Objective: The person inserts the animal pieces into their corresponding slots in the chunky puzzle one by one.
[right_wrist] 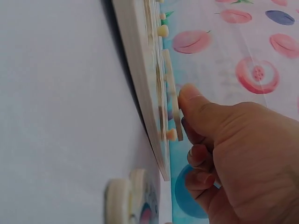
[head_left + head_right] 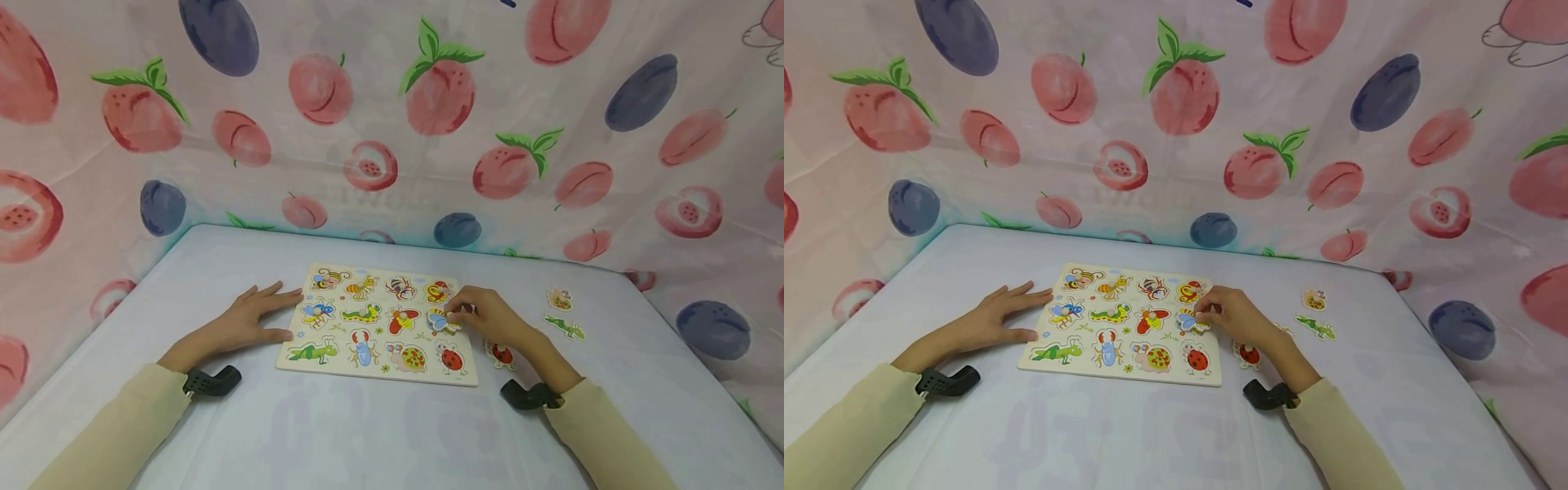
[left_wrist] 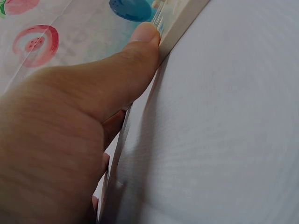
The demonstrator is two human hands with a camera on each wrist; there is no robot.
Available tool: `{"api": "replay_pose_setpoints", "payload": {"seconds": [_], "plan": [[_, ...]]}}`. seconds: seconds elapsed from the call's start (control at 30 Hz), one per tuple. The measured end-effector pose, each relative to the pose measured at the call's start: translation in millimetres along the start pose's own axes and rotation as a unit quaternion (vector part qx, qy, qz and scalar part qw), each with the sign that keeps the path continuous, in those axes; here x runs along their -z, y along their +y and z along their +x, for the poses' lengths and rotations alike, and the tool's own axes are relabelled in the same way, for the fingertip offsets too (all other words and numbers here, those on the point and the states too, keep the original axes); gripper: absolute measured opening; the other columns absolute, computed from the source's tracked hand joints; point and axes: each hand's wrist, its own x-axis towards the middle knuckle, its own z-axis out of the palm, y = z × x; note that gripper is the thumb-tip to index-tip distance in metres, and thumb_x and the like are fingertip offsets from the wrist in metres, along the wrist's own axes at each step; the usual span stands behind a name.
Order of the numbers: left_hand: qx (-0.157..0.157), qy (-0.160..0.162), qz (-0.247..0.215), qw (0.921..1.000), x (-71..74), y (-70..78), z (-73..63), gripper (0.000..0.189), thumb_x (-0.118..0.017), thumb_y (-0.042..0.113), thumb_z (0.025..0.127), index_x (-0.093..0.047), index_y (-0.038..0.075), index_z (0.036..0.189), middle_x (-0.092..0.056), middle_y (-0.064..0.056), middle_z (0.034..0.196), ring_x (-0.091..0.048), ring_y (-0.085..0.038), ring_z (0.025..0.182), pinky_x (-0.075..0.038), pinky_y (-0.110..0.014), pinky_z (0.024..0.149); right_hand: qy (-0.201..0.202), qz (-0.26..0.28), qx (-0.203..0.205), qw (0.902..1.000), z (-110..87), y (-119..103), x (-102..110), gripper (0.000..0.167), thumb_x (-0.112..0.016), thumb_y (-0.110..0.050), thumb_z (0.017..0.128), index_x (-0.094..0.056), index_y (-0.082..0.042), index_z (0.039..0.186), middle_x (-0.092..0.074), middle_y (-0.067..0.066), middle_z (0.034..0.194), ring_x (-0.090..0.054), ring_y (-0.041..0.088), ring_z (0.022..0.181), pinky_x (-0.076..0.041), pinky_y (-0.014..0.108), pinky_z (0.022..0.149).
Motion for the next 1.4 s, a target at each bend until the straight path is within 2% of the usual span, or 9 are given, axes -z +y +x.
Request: {"api": "replay_pose_setpoints", "payload": {"seconds": [0.2,0.53,1.03,1.23,1.4], "plan": [[-0.002,0.004,0.003,1.0,0.9,2.2,-0.8,0.077,-0.071,0.048,0.081,-0.045,0.012,0.144,-0.039,-0.006,0.149,-0.014,-0.038,0.142,-0.001,-0.059,0.112,-0.003,-0.008,0.002,1.0,0.8,1.4,-4.1,0.008,-0.07,-0.02,0.088,-0.07,-0.018,0.096,-0.056,-0.009,0.083,-0.05,0.013,0.073,-0.043,0.025,0.061],[0.001,0.002,0.002,1.0,2.7,4.4,-2.1,0.076,-0.071,0.048,0.082,-0.045,0.012,0.144,-0.04,-0.006,0.149,-0.014,-0.039,0.142,-0.001,-0.059,0.111,-0.01,-0.013,-0.019,0.9997,1.7,3.9,-7.0,0.007,-0.07,-0.021,0.088,-0.07,-0.019,0.095,-0.054,-0.008,0.081,-0.049,0.013,0.074,-0.042,0.025,0.061],[-0.009,0.003,-0.003,1.0,2.5,3.4,-1.8,0.075,-0.07,0.047,0.082,-0.045,0.011,0.143,-0.04,-0.006,0.149,-0.014,-0.039,0.142,-0.001,-0.059,0.111,-0.001,-0.021,-0.028,0.9994,1.3,0.6,-6.7,0.006,-0.07,-0.023,0.088,-0.069,-0.019,0.093,-0.054,-0.008,0.079,-0.049,0.013,0.073,-0.042,0.026,0.061],[-0.012,0.008,-0.002,0.9999,1.0,1.9,-1.3,0.076,-0.071,0.047,0.081,-0.046,0.012,0.143,-0.04,-0.006,0.149,-0.015,-0.039,0.142,-0.001,-0.059,0.111,0.004,-0.004,-0.02,0.9998,0.9,2.6,-8.2,0.006,-0.071,-0.022,0.088,-0.069,-0.019,0.093,-0.055,-0.008,0.079,-0.049,0.014,0.072,-0.042,0.027,0.06],[-0.017,0.011,-0.003,0.9998,0.3,1.7,-1.1,0.075,-0.071,0.047,0.082,-0.046,0.012,0.143,-0.04,-0.006,0.148,-0.016,-0.039,0.142,-0.002,-0.059,0.111,-0.001,0.042,-0.067,0.9969,-1.0,8.3,-10.5,0.011,-0.072,-0.027,0.086,-0.071,-0.025,0.097,-0.062,-0.009,0.085,-0.053,0.014,0.075,-0.046,0.027,0.065]]}}
